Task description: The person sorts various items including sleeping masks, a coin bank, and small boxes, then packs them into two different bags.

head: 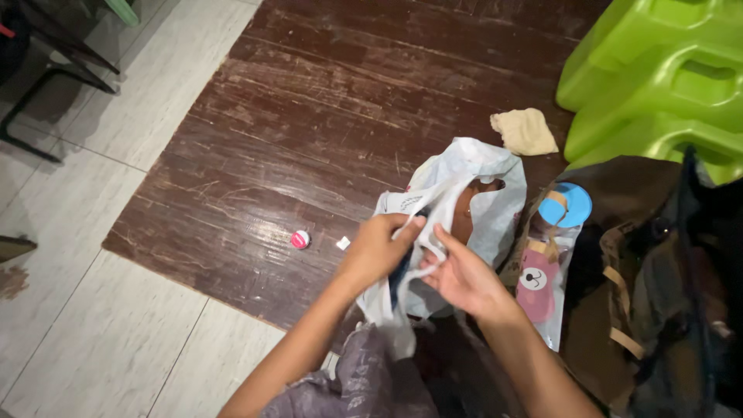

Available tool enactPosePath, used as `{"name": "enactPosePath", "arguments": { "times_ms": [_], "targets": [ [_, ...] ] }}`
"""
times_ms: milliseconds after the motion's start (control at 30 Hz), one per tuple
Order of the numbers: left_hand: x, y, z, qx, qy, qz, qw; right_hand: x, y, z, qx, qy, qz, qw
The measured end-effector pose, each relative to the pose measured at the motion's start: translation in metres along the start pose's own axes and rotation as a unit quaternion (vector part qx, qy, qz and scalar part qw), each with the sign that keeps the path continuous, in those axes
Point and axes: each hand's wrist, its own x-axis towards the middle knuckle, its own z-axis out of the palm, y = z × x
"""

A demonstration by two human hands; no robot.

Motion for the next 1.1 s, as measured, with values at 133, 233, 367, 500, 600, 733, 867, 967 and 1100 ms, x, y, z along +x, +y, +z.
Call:
{"name": "enactPosePath", "arguments": {
  "times_ms": [133, 233, 367, 500, 600, 733, 867, 967, 1100],
  "targets": [
    [-0.014, 0.047, 0.01, 0.174, -0.004, 0.045, 0.984, -0.014, -0.038, 0.067, -0.059, 0.028, -0.051, 0.997],
    [-0.037, 0.072, 0.015, 0.226, -0.027, 0.107, 0.968, -0.008, -0.049, 0.081, -0.205, 0.038, -0.094, 0.973],
    [-0.041, 0.068, -0.013, 0.109, -0.116, 0.308, 0.938, -0.013, -0.071, 0.075, -0.198, -0.023, -0.123, 0.972],
    [-0.005, 0.038, -0.076, -0.041, -0.001, -0.048, 0.998, -0.045, -0.095, 0.092, -0.274, -0.068, -0.144, 0.948],
    [0.026, 0.024, -0.089, 0.075, 0.05, 0.185, 0.979, -0.074, -0.119, 0.12, -0.303, -0.153, -0.122, 0.933],
    [0.067, 0.035, -0.075, 0.171, -0.004, 0.212, 0.962, -0.114, -0.163, 0.148, -0.352, -0.287, -0.097, 0.886],
    [0.081, 0.068, -0.056, -0.035, -0.181, 0.14, 0.973, -0.158, -0.199, 0.145, -0.382, -0.266, -0.129, 0.876],
    [0.068, 0.08, -0.029, -0.087, -0.213, 0.134, 0.964, -0.183, -0.217, 0.115, -0.346, -0.271, -0.172, 0.882],
    [0.057, 0.079, -0.009, -0.165, -0.13, 0.127, 0.969, -0.193, -0.22, 0.047, -0.298, -0.137, -0.372, 0.869]
  ]
}}
